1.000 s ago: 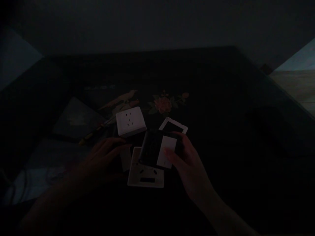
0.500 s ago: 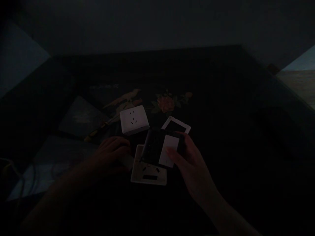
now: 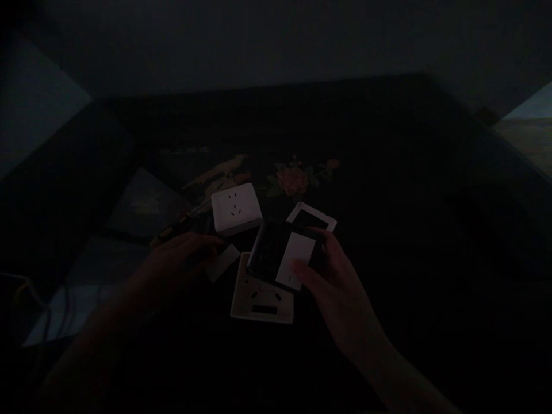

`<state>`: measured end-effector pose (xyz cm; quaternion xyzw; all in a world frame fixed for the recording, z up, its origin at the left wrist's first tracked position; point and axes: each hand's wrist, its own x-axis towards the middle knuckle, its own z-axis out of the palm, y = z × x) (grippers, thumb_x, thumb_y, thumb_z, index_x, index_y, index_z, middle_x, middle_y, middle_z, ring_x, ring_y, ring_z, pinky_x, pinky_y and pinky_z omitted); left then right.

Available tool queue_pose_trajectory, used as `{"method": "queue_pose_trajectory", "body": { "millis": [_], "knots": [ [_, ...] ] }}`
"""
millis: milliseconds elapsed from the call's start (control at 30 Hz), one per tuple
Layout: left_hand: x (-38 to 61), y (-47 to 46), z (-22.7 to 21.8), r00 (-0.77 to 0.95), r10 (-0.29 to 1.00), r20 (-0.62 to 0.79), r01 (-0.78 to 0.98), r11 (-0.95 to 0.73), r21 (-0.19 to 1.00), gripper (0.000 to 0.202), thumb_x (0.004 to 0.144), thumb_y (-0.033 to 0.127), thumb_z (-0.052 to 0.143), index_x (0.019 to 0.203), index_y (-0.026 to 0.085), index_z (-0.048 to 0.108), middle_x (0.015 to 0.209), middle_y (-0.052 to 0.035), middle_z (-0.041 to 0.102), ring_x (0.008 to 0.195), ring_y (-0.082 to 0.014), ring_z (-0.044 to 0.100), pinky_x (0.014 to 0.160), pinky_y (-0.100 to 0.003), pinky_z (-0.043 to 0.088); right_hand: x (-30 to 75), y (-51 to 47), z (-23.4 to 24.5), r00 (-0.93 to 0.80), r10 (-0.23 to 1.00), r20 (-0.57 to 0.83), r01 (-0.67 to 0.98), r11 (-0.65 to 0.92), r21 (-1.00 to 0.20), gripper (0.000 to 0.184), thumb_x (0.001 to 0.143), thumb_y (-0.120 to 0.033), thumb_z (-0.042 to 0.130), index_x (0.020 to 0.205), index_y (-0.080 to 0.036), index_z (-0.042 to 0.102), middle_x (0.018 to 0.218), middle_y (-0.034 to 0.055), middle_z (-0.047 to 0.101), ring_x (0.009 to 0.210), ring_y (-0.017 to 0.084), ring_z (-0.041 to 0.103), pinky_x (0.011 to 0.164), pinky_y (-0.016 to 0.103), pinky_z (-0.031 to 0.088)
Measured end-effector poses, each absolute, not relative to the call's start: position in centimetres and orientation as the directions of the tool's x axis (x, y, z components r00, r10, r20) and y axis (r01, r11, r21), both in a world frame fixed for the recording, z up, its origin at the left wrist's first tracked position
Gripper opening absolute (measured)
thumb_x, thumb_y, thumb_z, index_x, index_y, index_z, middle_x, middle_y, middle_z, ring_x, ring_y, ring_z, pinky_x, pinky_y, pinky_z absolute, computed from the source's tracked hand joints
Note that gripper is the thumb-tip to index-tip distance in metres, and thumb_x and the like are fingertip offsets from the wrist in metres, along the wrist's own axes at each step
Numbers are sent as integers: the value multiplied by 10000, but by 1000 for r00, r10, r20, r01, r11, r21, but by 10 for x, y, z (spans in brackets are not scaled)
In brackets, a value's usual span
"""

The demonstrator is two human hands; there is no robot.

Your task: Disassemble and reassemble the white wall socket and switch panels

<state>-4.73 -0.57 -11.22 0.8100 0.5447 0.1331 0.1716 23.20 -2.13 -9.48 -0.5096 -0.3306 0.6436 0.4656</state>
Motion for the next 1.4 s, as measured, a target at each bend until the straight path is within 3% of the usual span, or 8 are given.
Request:
{"method": "queue_pose_trajectory", "body": {
  "millis": [200,367,500,767,900,1100,1400],
  "knots": [
    [-45,-9,-110,393,918,-51,817,-323,477,301,937,289,552,1222,225,623,1198,-83,681,1059,-242,669,907,-398,552,234,-21,-95,-58,943,-328,-251,-332,-909,365,746,-362,812,1074,-339,654,1015,-22,726,953,196,668,776,325,539],
    [-35,-15,-117,312,949,-46,919,-289,270,418,901,343,634,1266,143,592,1200,-153,665,1067,-336,648,906,-518,526,232,-21,-96,-47,935,-350,-232,-351,-907,381,741,-345,805,1080,-330,635,1028,-10,722,967,215,667,794,358,546],
    [-24,-19,-120,328,943,-50,921,-307,240,369,886,280,637,1231,156,598,1178,-142,682,1023,-333,662,887,-519,530,233,-21,-100,-72,935,-348,-238,-355,-904,425,749,-335,794,1123,-336,591,1029,-6,719,936,219,671,782,380,560],
    [-23,-22,-120,302,949,-85,867,-237,437,288,905,297,592,1181,214,585,1153,-87,679,941,-258,711,746,-364,588,231,-21,-101,-92,922,-376,-342,-384,-858,554,636,-217,869,1105,-345,603,951,-36,730,880,192,694,747,326,582],
    [-24,-22,-122,288,955,-75,857,-222,464,302,939,322,536,1216,218,595,1153,-82,668,941,-256,712,736,-363,593,231,-21,-99,-112,932,-346,-298,-363,-883,620,633,-173,880,1151,-386,615,1080,-42,731,954,194,697,779,327,593],
    [-24,-21,-117,242,970,-19,843,-201,499,277,950,369,528,1149,224,654,1110,-74,699,926,-255,719,742,-349,592,232,-21,-97,-120,925,-360,-282,-379,-881,638,599,-166,896,1136,-382,627,1067,-44,746,927,193,711,745,315,601],
    [-13,-26,-92,4,994,-111,674,79,734,294,840,444,651,1045,233,664,980,-26,765,857,-241,734,712,-302,590,236,-22,-93,-131,929,-346,-79,-358,-930,558,617,-176,866,1100,-282,606,990,-16,748,888,187,711,743,298,590]
  ]
}}
